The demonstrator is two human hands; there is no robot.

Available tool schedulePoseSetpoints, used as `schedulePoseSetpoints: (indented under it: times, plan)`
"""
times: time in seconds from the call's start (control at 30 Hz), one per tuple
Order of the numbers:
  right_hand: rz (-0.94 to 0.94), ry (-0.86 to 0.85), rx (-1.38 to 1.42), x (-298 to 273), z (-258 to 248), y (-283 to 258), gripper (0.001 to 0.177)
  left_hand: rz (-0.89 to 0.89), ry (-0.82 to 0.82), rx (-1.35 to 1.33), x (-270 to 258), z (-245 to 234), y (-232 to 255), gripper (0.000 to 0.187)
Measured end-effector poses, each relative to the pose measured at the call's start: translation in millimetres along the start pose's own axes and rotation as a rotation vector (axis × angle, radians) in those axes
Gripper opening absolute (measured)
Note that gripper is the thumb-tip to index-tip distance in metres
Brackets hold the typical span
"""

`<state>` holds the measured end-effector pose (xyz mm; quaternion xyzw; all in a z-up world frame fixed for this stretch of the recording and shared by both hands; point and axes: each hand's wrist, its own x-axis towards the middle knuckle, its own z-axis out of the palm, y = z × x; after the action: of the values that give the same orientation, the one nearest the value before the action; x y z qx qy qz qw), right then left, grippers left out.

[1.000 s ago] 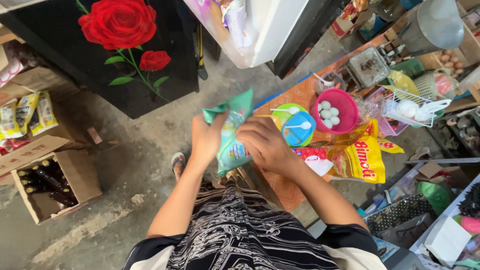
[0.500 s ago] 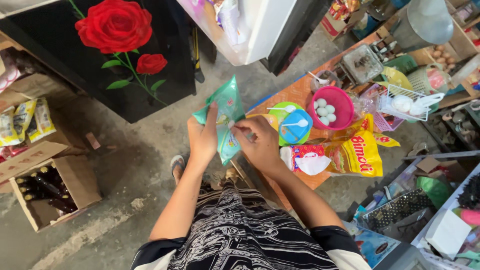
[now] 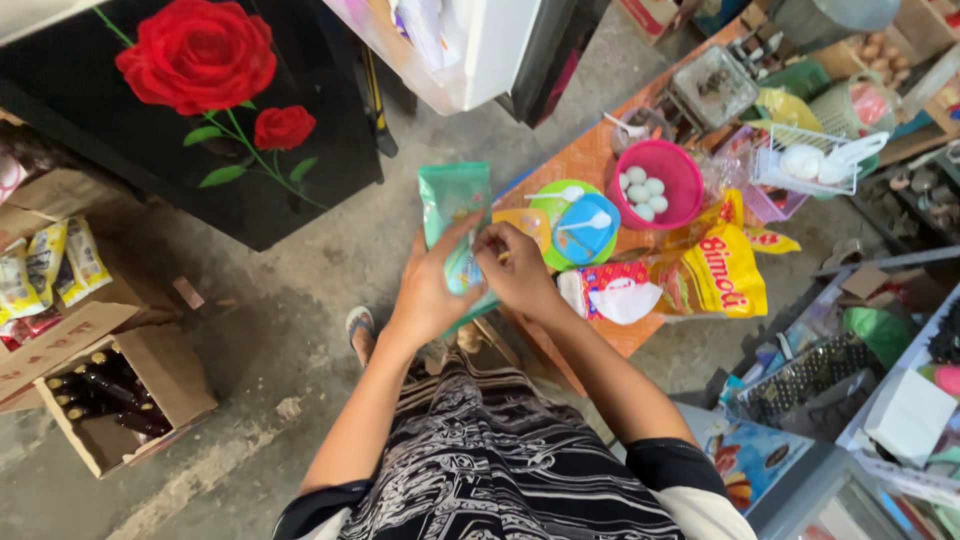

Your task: The person cleans the interior of a commercial freezer. They remove a white plastic vent cover, wipe it with a tissue, and then wipe the interior surfaces of the freezer compartment. Finally, they reinsert the vent cover into its slot.

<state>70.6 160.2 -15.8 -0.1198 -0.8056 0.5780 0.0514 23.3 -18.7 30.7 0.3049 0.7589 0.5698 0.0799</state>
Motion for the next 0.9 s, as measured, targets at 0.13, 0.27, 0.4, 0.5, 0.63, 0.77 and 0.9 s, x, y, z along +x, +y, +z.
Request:
schedulePoseSetpoints:
  times: [0.13,0.27,0.4,0.5,0.63,0.77,0.9]
  plan:
    - [0.009,-0.096,0.102,-9,-14,18,0.011,-0.091,0.023,0.051,7,6,11,0.084]
    - [0.052,-0.095,0.347,-24,-34,19,0.009,-0.142,-0.015,0.104,5,25,11,0.082]
    - [0.146,0.108,0.409,-35,-84,-10,0.021,-0.123,-0.033,0.19,-6,63,-37,0.079]
    - [-0.164,0.149,0.415,-62,-148,-41,0.008,-0.548,-0.275,-0.028,-22,95,-119,0.102]
    - [0.033,0.271,0.564,-87,-180,-60,0.002,-0.518,-0.605,-0.295,-61,185,-206,0.101]
    - [0.009,0.383,0.639,-100,-181,-58,0.006,-0.185,-0.832,-0.464,-77,275,-209,0.1]
    - [0.016,0.47,0.707,-115,-182,-50,0.005,-0.104,-0.931,-0.505,-57,320,-178,0.106]
